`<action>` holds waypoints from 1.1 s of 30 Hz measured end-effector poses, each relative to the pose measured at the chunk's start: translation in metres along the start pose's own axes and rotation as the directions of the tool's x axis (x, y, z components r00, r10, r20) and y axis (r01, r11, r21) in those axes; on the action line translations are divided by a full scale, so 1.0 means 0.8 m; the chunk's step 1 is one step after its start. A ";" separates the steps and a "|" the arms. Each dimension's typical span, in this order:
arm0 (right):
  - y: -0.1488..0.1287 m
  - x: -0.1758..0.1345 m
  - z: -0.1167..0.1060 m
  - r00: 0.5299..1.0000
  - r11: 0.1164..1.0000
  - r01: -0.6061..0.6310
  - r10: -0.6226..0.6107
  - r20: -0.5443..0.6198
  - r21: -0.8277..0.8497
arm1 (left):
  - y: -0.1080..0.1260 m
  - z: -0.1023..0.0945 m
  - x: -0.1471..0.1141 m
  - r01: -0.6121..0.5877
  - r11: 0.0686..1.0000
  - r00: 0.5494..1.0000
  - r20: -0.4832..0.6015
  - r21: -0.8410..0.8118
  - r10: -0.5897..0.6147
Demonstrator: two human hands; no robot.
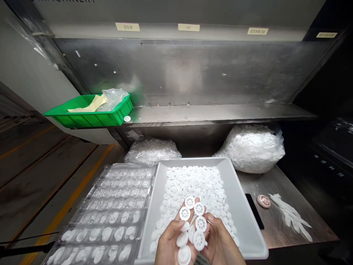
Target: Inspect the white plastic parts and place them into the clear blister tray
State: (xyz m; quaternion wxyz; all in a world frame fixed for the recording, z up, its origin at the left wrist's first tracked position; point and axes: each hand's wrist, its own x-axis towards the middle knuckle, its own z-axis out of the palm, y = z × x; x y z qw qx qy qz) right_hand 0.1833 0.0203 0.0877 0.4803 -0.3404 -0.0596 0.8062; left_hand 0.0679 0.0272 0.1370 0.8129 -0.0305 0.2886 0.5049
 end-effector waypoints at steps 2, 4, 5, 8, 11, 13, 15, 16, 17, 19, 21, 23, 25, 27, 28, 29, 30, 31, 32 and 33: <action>0.000 0.000 -0.001 1.000 1.000 0.004 -0.004 0.000 -0.010 | 0.001 0.004 -0.002 0.012 1.000 1.000 -0.010 0.015 -0.012; 0.000 0.000 -0.001 1.000 1.000 0.013 -0.013 0.001 -0.019 | 0.001 0.006 -0.004 0.009 1.000 1.000 -0.029 0.026 -0.008; 0.001 0.000 -0.001 1.000 1.000 0.020 -0.020 0.003 -0.023 | 0.001 0.007 -0.006 0.006 0.999 0.999 -0.038 0.032 -0.004; 0.002 0.001 -0.001 0.999 0.998 0.045 -0.044 0.009 -0.041 | 0.000 0.009 -0.008 -0.011 0.998 0.998 -0.057 0.066 0.015; 0.003 0.003 -0.002 0.998 0.996 0.060 -0.060 0.009 -0.061 | -0.001 0.010 -0.009 -0.016 0.996 0.998 -0.067 0.091 0.022; 0.004 0.005 -0.003 0.998 0.996 0.066 -0.065 0.011 -0.068 | -0.002 0.010 -0.009 -0.023 0.997 0.998 -0.057 0.079 0.028; 0.004 0.005 -0.004 0.998 0.995 0.069 -0.068 0.014 -0.070 | -0.003 0.009 -0.008 -0.030 0.998 0.999 -0.035 0.059 0.032; 0.004 0.005 -0.004 0.997 0.995 0.071 -0.070 0.016 -0.070 | -0.004 0.009 -0.008 -0.032 0.998 0.999 -0.023 0.052 0.033; 0.004 0.005 -0.004 0.997 0.995 0.074 -0.072 0.019 -0.070 | -0.004 0.008 -0.008 -0.032 0.998 0.999 -0.012 0.048 0.033; 0.004 0.005 -0.003 0.997 0.994 0.078 -0.077 0.025 -0.070 | -0.004 0.008 -0.007 -0.034 0.998 0.999 -0.005 0.051 0.034; 0.003 0.004 -0.001 0.996 0.994 0.083 -0.081 0.029 -0.072 | -0.004 0.009 -0.007 -0.031 0.997 0.999 -0.022 0.068 0.032; 0.001 0.003 0.000 0.996 0.993 0.089 -0.087 0.029 -0.077 | -0.002 0.011 -0.008 -0.018 0.996 0.998 -0.052 0.088 0.023; -0.004 0.002 0.001 0.994 0.991 0.108 -0.106 0.027 -0.081 | -0.002 0.014 -0.008 -0.005 0.995 0.997 -0.081 0.104 0.013; -0.010 0.001 0.000 0.991 0.987 0.133 -0.133 0.015 -0.085 | -0.001 0.015 -0.008 0.004 0.994 0.996 -0.093 0.110 0.007; -0.013 0.001 0.000 0.989 0.985 0.146 -0.146 0.006 -0.087 | -0.001 0.015 -0.007 0.005 0.994 0.996 -0.090 0.111 0.005; -0.016 0.000 0.000 0.988 0.984 0.156 -0.157 -0.003 -0.090 | -0.001 0.015 -0.007 0.007 0.994 0.997 -0.083 0.110 0.003; -0.019 0.000 0.001 0.986 0.982 0.164 -0.166 -0.010 -0.092 | -0.001 0.013 -0.006 0.009 0.994 0.997 -0.071 0.106 -0.001; -0.021 -0.001 0.001 0.985 0.981 0.171 -0.173 -0.015 -0.093 | -0.001 0.012 -0.005 0.011 0.995 0.998 -0.056 0.100 -0.006; -0.023 -0.001 0.002 0.984 0.980 0.176 -0.179 -0.016 -0.093 | -0.001 0.010 -0.004 0.016 0.996 0.999 -0.039 0.093 -0.012; -0.024 -0.002 0.004 0.983 0.979 0.180 -0.182 -0.015 -0.093 | -0.002 0.007 -0.003 0.023 0.996 1.000 -0.022 0.085 -0.022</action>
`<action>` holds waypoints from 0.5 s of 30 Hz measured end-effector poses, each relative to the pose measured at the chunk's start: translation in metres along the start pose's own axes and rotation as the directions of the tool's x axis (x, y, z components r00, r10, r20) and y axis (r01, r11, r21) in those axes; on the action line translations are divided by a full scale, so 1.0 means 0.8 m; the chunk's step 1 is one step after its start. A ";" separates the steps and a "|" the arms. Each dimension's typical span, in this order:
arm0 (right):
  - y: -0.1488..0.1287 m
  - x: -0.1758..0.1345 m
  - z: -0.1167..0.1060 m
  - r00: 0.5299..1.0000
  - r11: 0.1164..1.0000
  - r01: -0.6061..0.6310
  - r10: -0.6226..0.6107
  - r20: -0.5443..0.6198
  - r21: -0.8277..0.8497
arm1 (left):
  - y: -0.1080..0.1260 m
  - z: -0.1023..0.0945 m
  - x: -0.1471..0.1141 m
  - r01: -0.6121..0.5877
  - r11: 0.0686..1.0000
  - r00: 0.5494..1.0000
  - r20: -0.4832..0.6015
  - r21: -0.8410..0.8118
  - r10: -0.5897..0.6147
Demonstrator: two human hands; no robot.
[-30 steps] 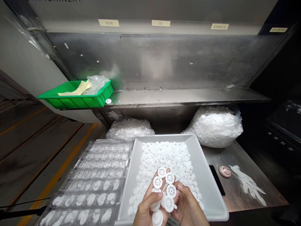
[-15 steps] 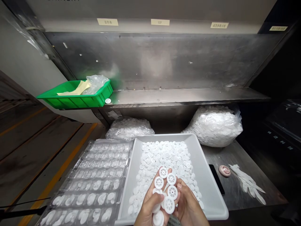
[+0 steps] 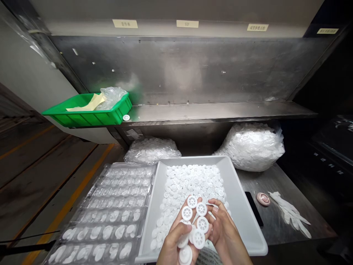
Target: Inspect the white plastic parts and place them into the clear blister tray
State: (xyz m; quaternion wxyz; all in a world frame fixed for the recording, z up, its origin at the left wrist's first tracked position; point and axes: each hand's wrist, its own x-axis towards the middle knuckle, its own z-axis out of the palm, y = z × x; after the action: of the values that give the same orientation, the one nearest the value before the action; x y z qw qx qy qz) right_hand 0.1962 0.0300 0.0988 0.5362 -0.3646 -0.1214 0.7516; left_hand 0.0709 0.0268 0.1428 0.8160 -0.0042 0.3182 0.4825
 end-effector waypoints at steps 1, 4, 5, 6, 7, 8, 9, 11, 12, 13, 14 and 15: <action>-0.001 0.000 0.002 1.000 1.000 -0.001 0.001 0.005 -0.001 | 0.000 -0.002 0.001 0.009 1.000 1.000 0.016 -0.009 -0.009; -0.003 -0.001 0.006 1.000 0.998 -0.019 0.020 0.020 -0.065 | -0.002 -0.006 0.005 0.015 0.999 0.999 0.034 -0.051 -0.014; -0.003 -0.001 0.007 0.999 0.994 -0.025 0.027 0.020 -0.110 | -0.003 -0.007 0.005 0.013 0.998 0.999 0.030 -0.069 -0.011; -0.003 -0.002 0.007 0.999 0.987 -0.029 0.032 0.015 -0.158 | -0.003 -0.007 0.006 0.012 0.996 1.000 0.024 -0.086 -0.010; -0.003 -0.001 0.008 0.999 0.979 -0.031 0.034 0.008 -0.202 | -0.003 -0.006 0.006 0.014 0.995 1.000 0.021 -0.101 -0.012; -0.003 -0.001 0.008 0.999 0.971 -0.033 0.034 0.000 -0.238 | -0.003 -0.006 0.006 0.019 0.993 1.000 0.022 -0.113 -0.017; -0.002 -0.001 0.008 0.999 0.964 -0.034 0.034 -0.007 -0.263 | -0.003 -0.005 0.005 0.026 0.992 0.999 0.028 -0.123 -0.023; -0.002 0.000 0.009 0.999 0.952 -0.032 0.026 -0.023 -0.305 | -0.003 -0.006 0.005 0.032 0.989 0.999 0.045 -0.141 -0.026; -0.002 0.001 0.010 0.999 0.945 -0.026 0.016 -0.032 -0.327 | -0.003 -0.006 0.005 0.028 0.989 0.998 0.051 -0.147 -0.021; -0.002 0.001 0.011 0.999 0.936 -0.014 0.000 -0.041 -0.351 | -0.003 -0.007 0.005 0.026 0.988 0.998 0.054 -0.152 -0.018; -0.003 0.001 0.012 0.998 0.926 0.005 -0.026 -0.049 -0.379 | -0.004 -0.009 0.006 0.024 0.987 0.998 0.054 -0.158 -0.015; -0.003 0.001 0.014 0.996 0.911 0.036 -0.065 -0.056 -0.412 | -0.004 -0.010 0.006 0.023 0.986 0.998 0.059 -0.162 -0.014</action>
State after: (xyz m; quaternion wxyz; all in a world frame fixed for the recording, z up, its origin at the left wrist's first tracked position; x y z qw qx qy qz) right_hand 0.1905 0.0343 0.1077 0.4710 -0.4912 -0.2674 0.6822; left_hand 0.0711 0.0266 0.1328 0.8262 -0.0599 0.2541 0.4993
